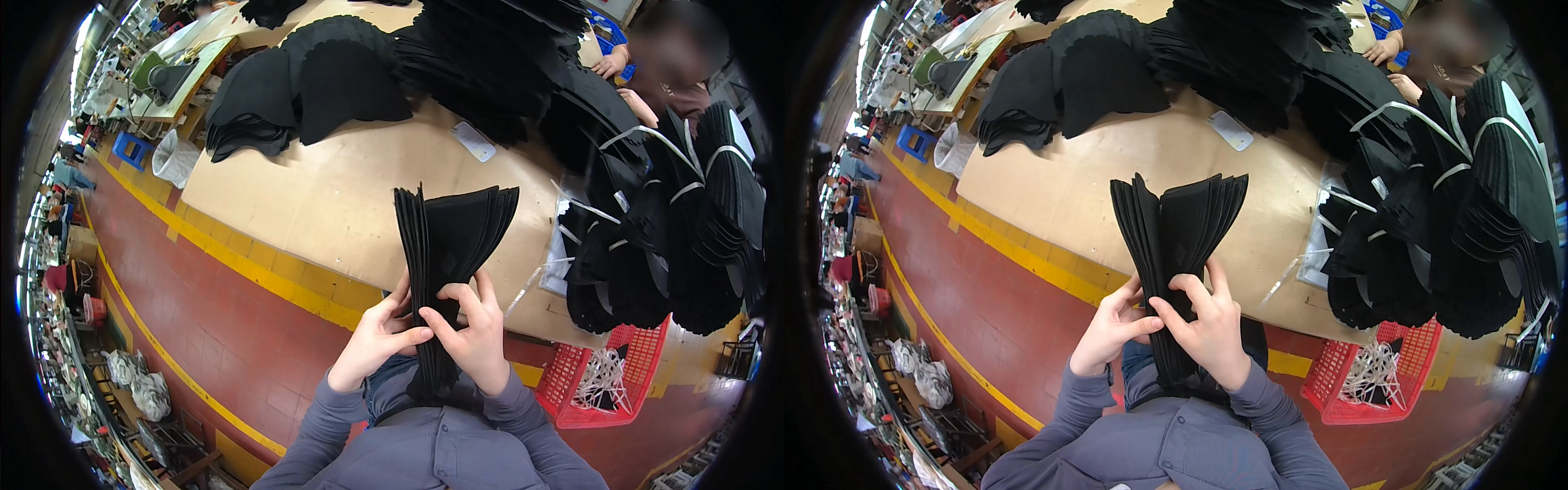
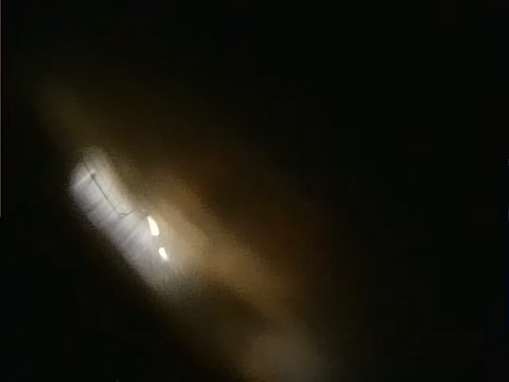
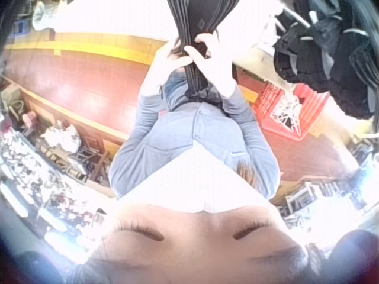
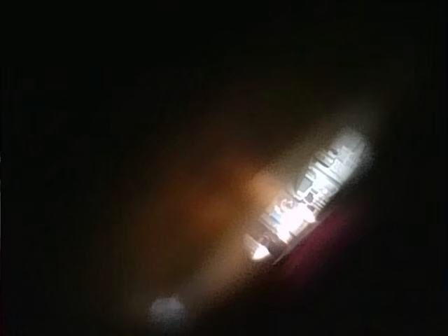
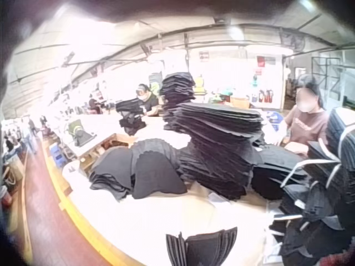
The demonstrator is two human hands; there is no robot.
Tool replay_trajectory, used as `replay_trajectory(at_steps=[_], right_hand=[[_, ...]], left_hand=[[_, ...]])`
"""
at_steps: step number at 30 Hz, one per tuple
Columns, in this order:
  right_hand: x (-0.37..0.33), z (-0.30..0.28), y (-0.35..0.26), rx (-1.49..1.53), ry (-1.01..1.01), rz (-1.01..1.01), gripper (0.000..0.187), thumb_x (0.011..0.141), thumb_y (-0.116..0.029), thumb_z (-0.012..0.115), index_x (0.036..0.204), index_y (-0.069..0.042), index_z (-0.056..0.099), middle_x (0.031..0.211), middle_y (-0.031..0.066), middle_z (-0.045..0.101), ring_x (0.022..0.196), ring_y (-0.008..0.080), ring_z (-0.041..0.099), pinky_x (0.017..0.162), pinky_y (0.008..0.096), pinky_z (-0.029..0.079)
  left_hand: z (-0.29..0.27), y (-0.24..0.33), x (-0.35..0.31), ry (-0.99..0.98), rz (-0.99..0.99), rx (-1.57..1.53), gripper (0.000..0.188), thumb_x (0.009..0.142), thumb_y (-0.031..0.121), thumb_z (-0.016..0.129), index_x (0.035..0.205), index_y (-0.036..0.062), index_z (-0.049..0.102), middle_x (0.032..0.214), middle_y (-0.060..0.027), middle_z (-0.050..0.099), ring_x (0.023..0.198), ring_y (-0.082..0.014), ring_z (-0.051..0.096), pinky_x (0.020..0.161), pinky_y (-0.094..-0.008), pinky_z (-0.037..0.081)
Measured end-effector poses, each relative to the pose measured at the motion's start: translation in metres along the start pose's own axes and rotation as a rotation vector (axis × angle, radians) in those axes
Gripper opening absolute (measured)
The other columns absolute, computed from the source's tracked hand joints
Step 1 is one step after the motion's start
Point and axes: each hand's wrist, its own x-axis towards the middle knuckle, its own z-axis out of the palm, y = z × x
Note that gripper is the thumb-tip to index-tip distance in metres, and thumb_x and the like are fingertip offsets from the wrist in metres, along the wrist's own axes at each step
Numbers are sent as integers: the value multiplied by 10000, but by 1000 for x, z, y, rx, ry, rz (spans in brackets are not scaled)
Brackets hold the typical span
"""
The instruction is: The person gathers black fabric pieces from a table, aligns them into stacks, and secures each stack with a white plastic tie. The person repeats this process multiple times, placing finished bundles into a red basket.
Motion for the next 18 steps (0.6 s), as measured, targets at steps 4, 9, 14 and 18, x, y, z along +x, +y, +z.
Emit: replay_trajectory(at_steps=[4, 9, 14, 18], right_hand=[[-3, 5, 3, 63, 63, 15, 154, 826, -87, 692, 974, -80, 650, 1238, 285, 527, 708, 326, 701, 573, 375, 548], [-3, 2, 5, -18, -35, -27, 156, 844, -108, 693, 993, -83, 655, 1257, 276, 517, 730, 337, 703, 593, 382, 553], [-4, 0, 5, -12, -46, -9, 188, 855, -152, 710, 1021, -91, 647, 1252, 275, 520, 749, 357, 700, 613, 382, 554], [-3, -1, -2, 19, -6, 30, 249, 825, -89, 727, 1030, -38, 595, 1046, 188, 556, 823, 278, 645, 545, 329, 512]], left_hand=[[2, 0, 1, -9, 21, -45, 948, 867, 20, 717, 1580, 142, 105, 1536, -117, 336, 1260, -200, 490, 852, -300, 562], [3, 6, -1, -13, -14, 11, 952, 862, 1, 716, 1581, 147, 110, 1565, -103, 297, 1288, -203, 461, 857, -294, 555], [3, 6, -1, -9, -21, 8, 958, 858, 1, 719, 1582, 150, 110, 1568, -107, 295, 1316, -206, 434, 864, -291, 545], [3, 5, 0, -20, -6, 22, 987, 840, 13, 747, 1578, 118, 101, 1568, -126, 295, 1340, -211, 416, 1002, -318, 468]])
